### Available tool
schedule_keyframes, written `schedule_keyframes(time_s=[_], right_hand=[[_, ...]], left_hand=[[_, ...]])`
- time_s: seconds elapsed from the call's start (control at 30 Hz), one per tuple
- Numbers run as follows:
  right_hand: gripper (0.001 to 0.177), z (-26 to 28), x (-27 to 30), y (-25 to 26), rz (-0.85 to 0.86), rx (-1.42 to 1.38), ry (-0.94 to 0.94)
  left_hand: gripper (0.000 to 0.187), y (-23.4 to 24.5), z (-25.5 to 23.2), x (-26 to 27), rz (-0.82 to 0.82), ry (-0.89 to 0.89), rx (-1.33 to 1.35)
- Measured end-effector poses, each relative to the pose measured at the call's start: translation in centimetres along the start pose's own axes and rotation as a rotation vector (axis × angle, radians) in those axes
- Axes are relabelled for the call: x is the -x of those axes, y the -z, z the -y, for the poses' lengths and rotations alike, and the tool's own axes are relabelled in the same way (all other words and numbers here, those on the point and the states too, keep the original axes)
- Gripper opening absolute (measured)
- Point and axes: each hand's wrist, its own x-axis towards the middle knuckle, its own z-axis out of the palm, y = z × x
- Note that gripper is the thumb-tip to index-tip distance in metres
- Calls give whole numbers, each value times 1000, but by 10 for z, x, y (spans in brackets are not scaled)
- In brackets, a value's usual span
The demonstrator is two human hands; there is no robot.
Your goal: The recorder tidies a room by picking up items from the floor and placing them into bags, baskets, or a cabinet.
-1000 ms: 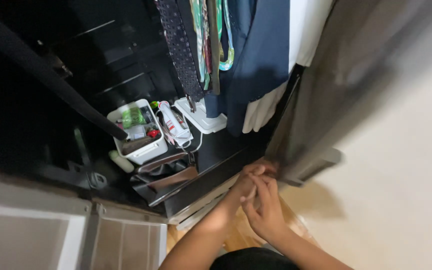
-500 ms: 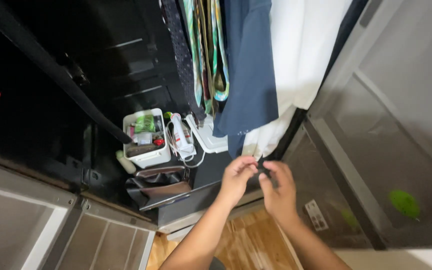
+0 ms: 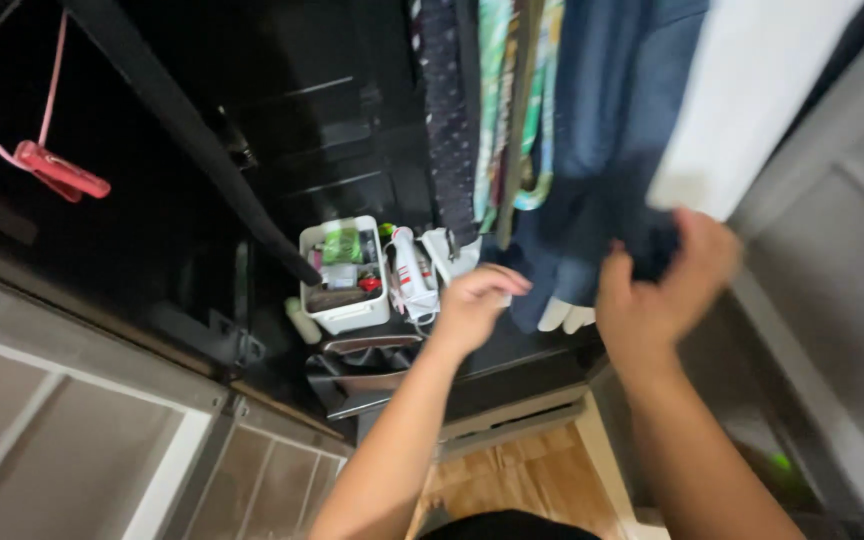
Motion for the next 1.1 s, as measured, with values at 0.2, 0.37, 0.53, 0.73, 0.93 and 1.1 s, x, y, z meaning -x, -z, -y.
schedule_keyframes(time_s=[0.2,0.37,0.53,0.73,0.93,1.1], right_hand=[[26,67,11,-33,395,-143,280],[47,57,48,-110,889,127,-109],[51,21,125,-180,1143,121,-320],[40,-27,209,-270,1462,76,-222],[42,-94,353,-395,1488,-324,-270],[57,-107,401,-464,1445,-744,-325]], left_hand=[[20,123,36,-23,-508,104,-157],[17,192,79,-6,-649,257,-9],[12,214,139,63,-541,356,-479],[25,194,135,84,-209,736,-910],[36,187,111,48,84,1021,-1172],[34,196,114,53,-24,1012,-1243]])
